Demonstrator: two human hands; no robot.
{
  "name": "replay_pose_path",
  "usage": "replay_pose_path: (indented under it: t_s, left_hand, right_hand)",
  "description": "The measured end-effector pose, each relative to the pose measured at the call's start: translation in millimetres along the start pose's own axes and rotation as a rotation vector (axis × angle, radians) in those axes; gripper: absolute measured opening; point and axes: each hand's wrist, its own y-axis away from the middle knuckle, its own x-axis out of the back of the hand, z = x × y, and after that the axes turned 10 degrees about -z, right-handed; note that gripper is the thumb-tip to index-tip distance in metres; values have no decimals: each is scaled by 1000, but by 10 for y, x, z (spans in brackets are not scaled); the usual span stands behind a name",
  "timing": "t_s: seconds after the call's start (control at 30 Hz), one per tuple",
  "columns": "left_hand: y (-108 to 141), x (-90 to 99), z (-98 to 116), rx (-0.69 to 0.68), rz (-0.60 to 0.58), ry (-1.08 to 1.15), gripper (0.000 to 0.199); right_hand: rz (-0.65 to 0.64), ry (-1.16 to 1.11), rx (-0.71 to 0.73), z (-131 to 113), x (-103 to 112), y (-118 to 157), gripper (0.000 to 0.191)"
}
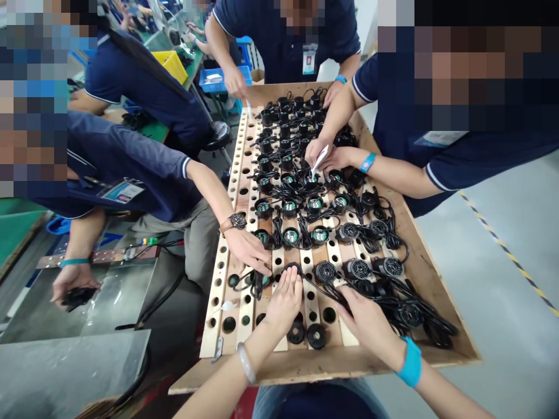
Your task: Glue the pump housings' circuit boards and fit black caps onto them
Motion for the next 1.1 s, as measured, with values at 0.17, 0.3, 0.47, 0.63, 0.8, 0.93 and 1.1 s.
replay_pose_path:
  t_s: [0.17,0.3,0.47,0.63,0.8,0.93,1.1]
  left_hand:
    - [2,55,54,-1,-25,-52,44]
    - [6,67,66,4,8,-83,42]
    - [5,43,80,-3,16,-98,40]
    - [15,-4,101,25,45,-133,39]
    - [20,-10,95,23,41,-127,38]
    - [20,-27,87,4,42,-131,40]
    - [16,-87,71,-24,30,-100,38]
  right_hand:
    - [-37,407,-74,-76,-50,15,35]
    - [-113,370,-63,-215,142,-158,30]
    - [-331,324,-69,-302,370,-359,35]
    - [-393,258,-62,-395,56,-318,23]
    - [-334,199,-74,-422,96,-343,22]
    - [-176,66,-22,-495,378,-690,34]
    - [-214,-178,85,-469,376,-1239,22]
